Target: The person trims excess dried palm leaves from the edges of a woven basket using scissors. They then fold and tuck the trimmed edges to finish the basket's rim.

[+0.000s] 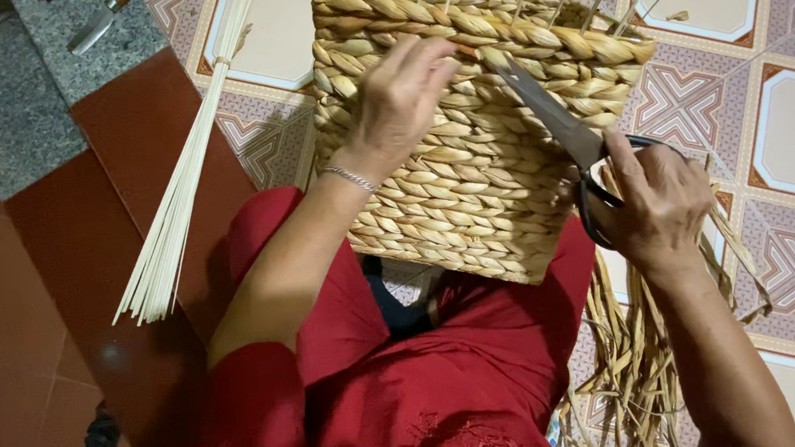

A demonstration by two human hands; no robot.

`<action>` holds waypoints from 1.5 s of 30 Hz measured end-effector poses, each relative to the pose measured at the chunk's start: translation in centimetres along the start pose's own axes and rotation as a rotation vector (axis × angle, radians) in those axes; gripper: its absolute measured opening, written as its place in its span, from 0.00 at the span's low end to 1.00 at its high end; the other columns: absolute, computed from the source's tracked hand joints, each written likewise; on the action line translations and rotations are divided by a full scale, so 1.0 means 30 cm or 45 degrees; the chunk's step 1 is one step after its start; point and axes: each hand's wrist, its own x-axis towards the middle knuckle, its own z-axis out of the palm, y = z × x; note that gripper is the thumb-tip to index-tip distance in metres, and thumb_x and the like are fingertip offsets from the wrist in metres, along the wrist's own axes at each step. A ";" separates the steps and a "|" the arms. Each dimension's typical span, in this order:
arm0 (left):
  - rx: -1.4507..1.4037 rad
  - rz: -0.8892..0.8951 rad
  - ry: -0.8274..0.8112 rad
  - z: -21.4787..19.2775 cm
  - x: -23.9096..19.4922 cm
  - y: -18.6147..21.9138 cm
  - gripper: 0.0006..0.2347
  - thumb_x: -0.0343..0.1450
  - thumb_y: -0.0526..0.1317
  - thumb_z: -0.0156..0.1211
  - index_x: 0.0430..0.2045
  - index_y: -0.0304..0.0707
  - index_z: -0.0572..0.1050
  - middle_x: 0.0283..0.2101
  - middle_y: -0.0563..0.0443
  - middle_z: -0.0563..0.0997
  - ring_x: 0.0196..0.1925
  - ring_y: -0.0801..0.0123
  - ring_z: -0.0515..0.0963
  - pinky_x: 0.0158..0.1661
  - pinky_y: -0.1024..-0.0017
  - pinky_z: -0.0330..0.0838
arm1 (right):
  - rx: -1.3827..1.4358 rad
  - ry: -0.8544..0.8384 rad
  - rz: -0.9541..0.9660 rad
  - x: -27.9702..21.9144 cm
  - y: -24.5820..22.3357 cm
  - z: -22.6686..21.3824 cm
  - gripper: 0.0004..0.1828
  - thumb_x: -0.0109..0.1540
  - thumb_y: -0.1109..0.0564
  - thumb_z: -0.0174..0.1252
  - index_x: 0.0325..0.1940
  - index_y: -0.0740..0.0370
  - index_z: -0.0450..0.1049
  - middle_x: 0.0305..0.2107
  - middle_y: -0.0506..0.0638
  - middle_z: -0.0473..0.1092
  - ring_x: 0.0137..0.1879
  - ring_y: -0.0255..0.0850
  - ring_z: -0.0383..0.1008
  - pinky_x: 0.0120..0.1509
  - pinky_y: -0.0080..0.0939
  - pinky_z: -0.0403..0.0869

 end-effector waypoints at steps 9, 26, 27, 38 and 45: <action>0.431 0.251 -0.111 0.100 0.022 -0.027 0.03 0.73 0.25 0.62 0.36 0.28 0.76 0.31 0.46 0.77 0.37 0.66 0.81 0.36 0.79 0.83 | -0.013 -0.021 0.015 0.017 -0.007 -0.038 0.35 0.60 0.49 0.75 0.70 0.56 0.73 0.31 0.47 0.65 0.35 0.42 0.67 0.39 0.44 0.61; -0.306 -0.520 0.180 -0.053 0.023 0.049 0.01 0.73 0.32 0.64 0.35 0.34 0.79 0.33 0.56 0.82 0.29 0.82 0.77 0.28 0.80 0.69 | -0.057 0.057 -0.096 0.174 -0.044 -0.008 0.35 0.63 0.47 0.75 0.72 0.50 0.70 0.34 0.46 0.63 0.38 0.40 0.67 0.42 0.43 0.62; -0.338 -0.525 0.179 -0.054 0.023 0.043 0.01 0.74 0.32 0.63 0.35 0.34 0.78 0.34 0.57 0.82 0.29 0.83 0.78 0.28 0.81 0.69 | -0.039 0.070 -0.102 0.177 -0.045 -0.014 0.35 0.63 0.47 0.75 0.72 0.50 0.70 0.34 0.46 0.63 0.38 0.41 0.68 0.42 0.44 0.62; -0.315 -0.506 0.205 -0.048 0.022 0.077 0.02 0.73 0.32 0.65 0.34 0.33 0.78 0.33 0.54 0.82 0.30 0.78 0.76 0.31 0.78 0.69 | -0.075 0.055 -0.135 0.194 -0.056 0.030 0.34 0.65 0.49 0.72 0.73 0.52 0.70 0.32 0.46 0.63 0.35 0.39 0.67 0.39 0.42 0.61; -0.473 -0.594 0.176 -0.020 0.021 0.038 0.03 0.75 0.36 0.60 0.33 0.35 0.78 0.31 0.56 0.82 0.28 0.82 0.79 0.26 0.83 0.75 | -0.146 0.019 -0.218 0.152 -0.032 0.103 0.34 0.64 0.53 0.70 0.74 0.58 0.69 0.25 0.41 0.62 0.27 0.33 0.62 0.34 0.39 0.58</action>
